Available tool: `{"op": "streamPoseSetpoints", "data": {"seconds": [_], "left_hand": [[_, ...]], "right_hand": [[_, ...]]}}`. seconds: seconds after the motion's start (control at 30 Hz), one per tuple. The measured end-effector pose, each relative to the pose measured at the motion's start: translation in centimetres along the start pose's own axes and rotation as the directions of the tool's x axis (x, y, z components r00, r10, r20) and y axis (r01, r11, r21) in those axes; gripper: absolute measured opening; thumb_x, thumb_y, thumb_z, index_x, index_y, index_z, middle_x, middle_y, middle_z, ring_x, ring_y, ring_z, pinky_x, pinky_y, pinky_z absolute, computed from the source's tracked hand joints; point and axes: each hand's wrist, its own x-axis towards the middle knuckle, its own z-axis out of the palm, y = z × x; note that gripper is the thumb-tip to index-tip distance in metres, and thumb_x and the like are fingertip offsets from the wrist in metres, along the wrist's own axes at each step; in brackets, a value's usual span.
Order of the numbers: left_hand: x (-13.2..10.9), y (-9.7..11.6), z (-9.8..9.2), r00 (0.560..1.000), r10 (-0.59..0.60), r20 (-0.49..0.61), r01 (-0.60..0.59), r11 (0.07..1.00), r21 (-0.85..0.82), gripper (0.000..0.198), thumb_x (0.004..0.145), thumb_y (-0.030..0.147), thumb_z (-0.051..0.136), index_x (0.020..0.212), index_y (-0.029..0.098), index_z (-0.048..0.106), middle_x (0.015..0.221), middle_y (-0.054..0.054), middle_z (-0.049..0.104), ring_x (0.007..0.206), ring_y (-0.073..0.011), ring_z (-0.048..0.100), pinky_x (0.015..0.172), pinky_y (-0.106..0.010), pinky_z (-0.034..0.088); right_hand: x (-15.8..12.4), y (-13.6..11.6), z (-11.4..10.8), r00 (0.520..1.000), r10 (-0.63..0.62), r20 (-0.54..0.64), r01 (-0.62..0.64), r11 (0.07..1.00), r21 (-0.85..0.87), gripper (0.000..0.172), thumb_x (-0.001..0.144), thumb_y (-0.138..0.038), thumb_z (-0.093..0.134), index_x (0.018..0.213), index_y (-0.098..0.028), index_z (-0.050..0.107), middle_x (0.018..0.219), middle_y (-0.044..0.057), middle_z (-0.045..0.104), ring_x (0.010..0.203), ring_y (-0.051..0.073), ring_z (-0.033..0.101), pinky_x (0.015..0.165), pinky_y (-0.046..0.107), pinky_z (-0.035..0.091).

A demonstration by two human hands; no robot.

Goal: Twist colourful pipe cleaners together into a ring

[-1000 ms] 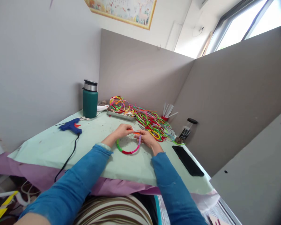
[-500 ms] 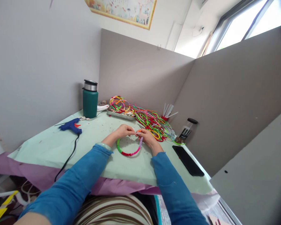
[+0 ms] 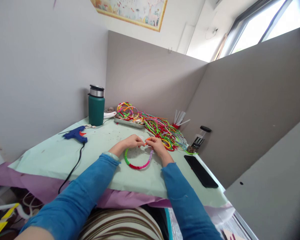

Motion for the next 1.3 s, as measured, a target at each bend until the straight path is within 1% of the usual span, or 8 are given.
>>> {"op": "streamPoseSetpoints", "data": {"seconds": [0.13, 0.3, 0.4, 0.6, 0.83, 1.0, 1.17, 1.3], "left_hand": [[-0.2, 0.3, 0.1, 0.999, -0.051, 0.012, 0.052, 0.998, -0.041, 0.042, 0.067, 0.053, 0.056, 0.058, 0.012, 0.061, 0.048, 0.001, 0.047, 0.047, -0.0086, 0.036, 0.046, -0.023, 0.026], [-0.5, 0.4, 0.2, 0.997, -0.060, 0.043, 0.064, 0.994, -0.092, 0.035, 0.067, 0.049, 0.057, 0.063, 0.014, 0.059, 0.048, 0.003, 0.044, 0.043, -0.0077, 0.033, 0.044, -0.022, 0.024], [-0.2, -0.3, 0.2, 0.998, -0.052, 0.040, 0.054, 0.997, -0.051, 0.030, 0.067, 0.044, 0.056, 0.070, 0.015, 0.061, 0.050, 0.003, 0.045, 0.045, -0.0085, 0.037, 0.045, -0.022, 0.027], [0.6, -1.3, 0.1, 0.993, -0.065, -0.095, 0.060, 0.997, -0.050, 0.032, 0.068, 0.043, 0.051, 0.071, 0.013, 0.061, 0.050, 0.004, 0.042, 0.046, -0.0081, 0.034, 0.045, -0.022, 0.024], [0.7, -1.5, -0.1, 0.983, -0.123, -0.140, 0.117, 0.992, -0.050, 0.043, 0.067, 0.054, 0.053, 0.062, 0.012, 0.061, 0.044, 0.004, 0.036, 0.044, -0.0069, 0.026, 0.043, -0.023, 0.019], [1.2, -2.4, -0.3, 0.970, -0.109, -0.215, 0.102, 0.994, -0.046, 0.043, 0.064, 0.053, 0.057, 0.068, 0.011, 0.066, 0.048, 0.004, 0.042, 0.048, -0.0079, 0.032, 0.047, -0.022, 0.024], [1.4, -2.5, -0.4, 0.963, -0.081, -0.258, 0.078, 0.997, -0.020, 0.042, 0.066, 0.051, 0.056, 0.074, 0.011, 0.067, 0.054, 0.002, 0.050, 0.052, -0.0093, 0.038, 0.050, -0.022, 0.029], [1.2, -2.0, -0.4, 0.962, -0.017, -0.274, 0.046, 0.994, 0.103, 0.039, 0.069, 0.048, 0.055, 0.073, 0.012, 0.068, 0.056, 0.001, 0.054, 0.054, -0.0104, 0.041, 0.053, -0.022, 0.031]], "right_hand": [[0.2, 0.0, 0.5, 0.982, -0.183, -0.040, 0.174, 0.970, -0.172, 0.018, 0.067, -0.034, 0.062, 0.071, -0.017, 0.064, 0.063, -0.001, 0.058, 0.058, 0.011, 0.049, 0.055, 0.022, 0.038], [0.1, 0.1, 0.9, 0.960, -0.278, -0.042, 0.257, 0.929, -0.265, 0.017, 0.069, -0.035, 0.060, 0.074, -0.019, 0.066, 0.073, 0.002, 0.063, 0.070, 0.017, 0.055, 0.066, 0.027, 0.042], [-0.1, 0.1, 1.2, 0.936, -0.351, 0.016, 0.336, 0.879, -0.338, 0.013, 0.072, -0.032, 0.061, 0.074, -0.021, 0.068, 0.079, 0.004, 0.063, 0.079, 0.018, 0.055, 0.076, 0.029, 0.042], [-0.3, -0.3, 1.3, 0.883, -0.454, 0.121, 0.465, 0.807, -0.363, 0.009, 0.074, -0.030, 0.063, 0.076, -0.024, 0.070, 0.099, 0.005, 0.056, 0.099, 0.019, 0.049, 0.091, 0.033, 0.036], [-0.5, -0.4, 1.2, 0.882, -0.429, 0.194, 0.471, 0.804, -0.364, 0.010, 0.075, -0.029, 0.062, 0.079, -0.024, 0.070, 0.107, 0.004, 0.051, 0.105, 0.019, 0.047, 0.094, 0.033, 0.034], [-0.6, -0.6, 1.2, 0.898, -0.401, 0.182, 0.440, 0.836, -0.329, 0.013, 0.074, -0.026, 0.060, 0.085, -0.023, 0.066, 0.107, 0.003, 0.054, 0.100, 0.016, 0.051, 0.088, 0.029, 0.038], [-0.3, -0.3, 1.0, 0.975, -0.222, 0.008, 0.218, 0.949, -0.229, 0.018, 0.077, -0.033, 0.054, 0.089, -0.020, 0.056, 0.084, 0.001, 0.061, 0.069, 0.012, 0.055, 0.061, 0.023, 0.043], [-0.2, 0.0, 0.9, 0.996, -0.025, 0.087, 0.033, 0.995, -0.098, 0.028, 0.081, -0.046, 0.046, 0.086, -0.019, 0.053, 0.073, 0.002, 0.063, 0.052, 0.011, 0.053, 0.047, 0.022, 0.038]]}}
